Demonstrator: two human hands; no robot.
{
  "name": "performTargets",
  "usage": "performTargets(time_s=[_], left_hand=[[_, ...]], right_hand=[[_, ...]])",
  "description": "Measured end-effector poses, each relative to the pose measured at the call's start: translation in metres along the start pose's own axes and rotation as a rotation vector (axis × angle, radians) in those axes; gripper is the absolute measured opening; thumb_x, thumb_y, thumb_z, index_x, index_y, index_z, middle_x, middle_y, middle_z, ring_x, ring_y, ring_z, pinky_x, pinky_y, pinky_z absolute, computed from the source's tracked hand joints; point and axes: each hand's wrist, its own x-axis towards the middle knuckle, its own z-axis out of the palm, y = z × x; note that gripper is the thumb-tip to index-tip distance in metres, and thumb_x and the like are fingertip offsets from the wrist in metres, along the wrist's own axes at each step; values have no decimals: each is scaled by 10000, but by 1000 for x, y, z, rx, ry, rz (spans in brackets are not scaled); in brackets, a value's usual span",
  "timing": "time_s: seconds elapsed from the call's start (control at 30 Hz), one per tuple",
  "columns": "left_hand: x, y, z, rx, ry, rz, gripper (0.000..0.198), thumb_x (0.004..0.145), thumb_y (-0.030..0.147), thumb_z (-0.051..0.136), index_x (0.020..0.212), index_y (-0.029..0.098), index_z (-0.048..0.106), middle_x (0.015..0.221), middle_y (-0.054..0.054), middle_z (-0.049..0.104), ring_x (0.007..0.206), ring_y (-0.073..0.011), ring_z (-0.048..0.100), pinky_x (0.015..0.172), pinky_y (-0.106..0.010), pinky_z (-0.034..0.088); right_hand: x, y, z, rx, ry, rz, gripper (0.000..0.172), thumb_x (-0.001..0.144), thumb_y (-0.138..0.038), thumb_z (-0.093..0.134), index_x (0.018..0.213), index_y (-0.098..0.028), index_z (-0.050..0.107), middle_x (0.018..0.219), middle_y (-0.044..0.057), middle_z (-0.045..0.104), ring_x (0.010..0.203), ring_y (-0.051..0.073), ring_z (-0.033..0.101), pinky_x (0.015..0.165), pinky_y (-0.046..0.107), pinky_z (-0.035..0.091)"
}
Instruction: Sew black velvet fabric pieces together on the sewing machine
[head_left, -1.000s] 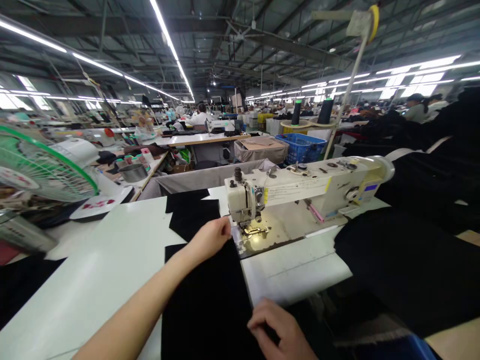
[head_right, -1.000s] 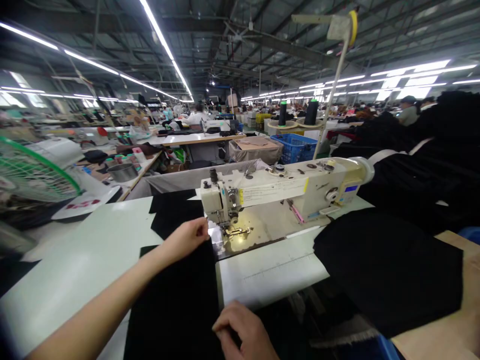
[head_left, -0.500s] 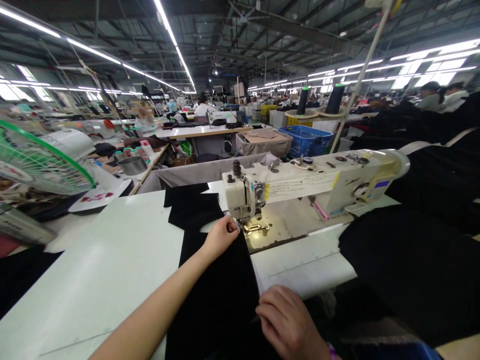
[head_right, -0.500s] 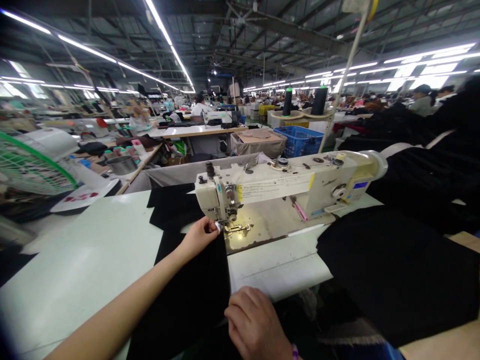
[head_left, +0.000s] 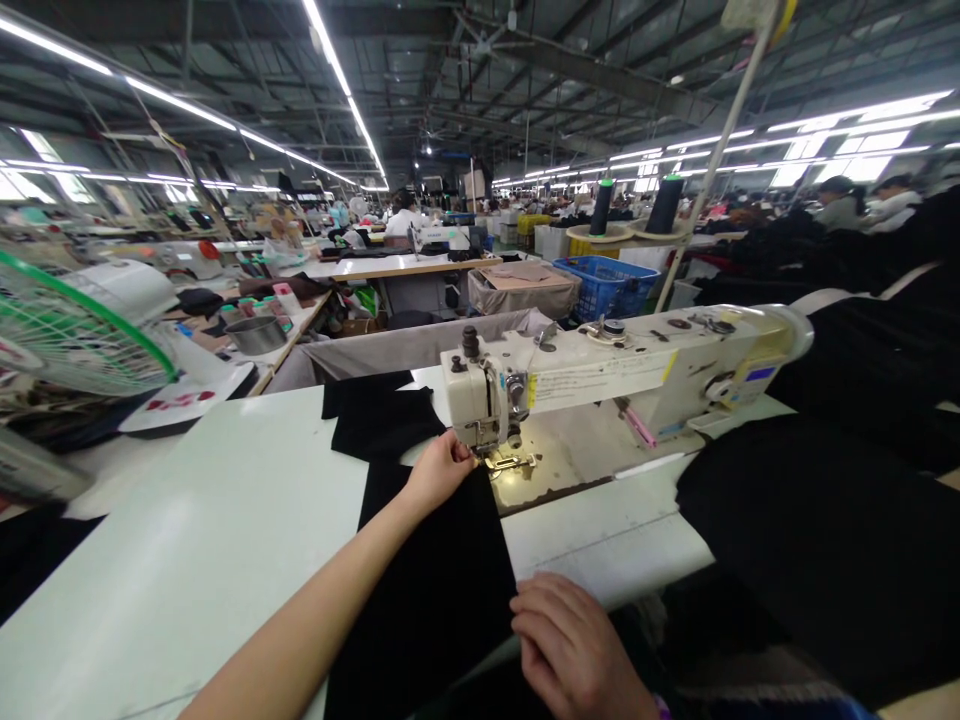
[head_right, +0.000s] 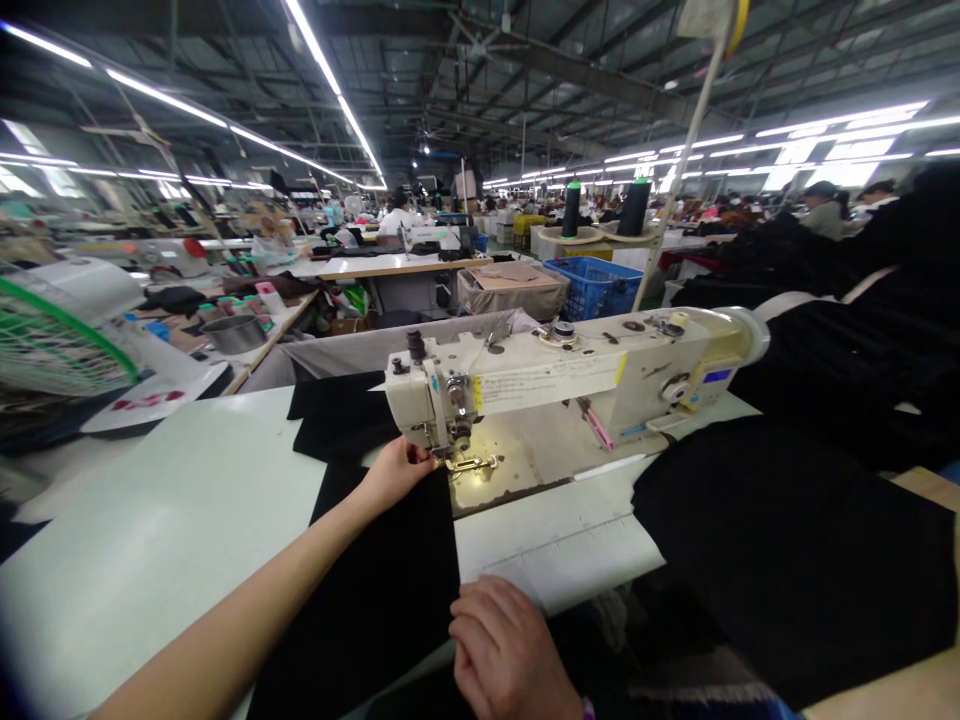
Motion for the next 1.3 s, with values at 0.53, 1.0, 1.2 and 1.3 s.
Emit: performTargets(time_s=[0.53, 1.0, 1.2, 1.3], left_hand=[[-164, 22, -1, 304, -70, 875, 403, 896, 81, 499, 1280, 145, 602, 1286, -126, 685, 1208, -266, 624, 952, -370, 597], [-89, -8, -19, 316, -69, 904, 352, 982, 150, 481, 1298, 176, 634, 1297, -137, 677, 1269, -274, 597, 1031, -440, 565], [-59, -13, -24, 289, -67, 861, 328, 995, 185, 457, 1237, 180, 679, 1260, -140, 674, 1229, -268, 607, 1021, -443, 564], [-45, -14, -27, 251, -68, 845, 337, 999, 198, 437, 1222, 190, 690, 1244, -143, 668, 1193, -261, 618, 1017, -449, 559]], right_hand=[[14, 4, 0, 83, -111, 133, 281, 864, -13, 468, 1007, -184, 639, 946, 73, 731, 916, 214, 680, 950, 411, 566], [57, 50, 24, -65, -282, 218, 232, 811, -29, 627, 936, -198, 726, 974, 54, 667, 978, 224, 573, 888, 392, 494], [81, 71, 37, -140, -334, 234, 175, 849, -66, 643, 877, -206, 746, 857, 38, 618, 904, 224, 540, 829, 378, 459], [92, 81, 42, -154, -341, 241, 158, 869, -89, 639, 859, -207, 745, 850, 39, 622, 885, 223, 540, 805, 375, 452]])
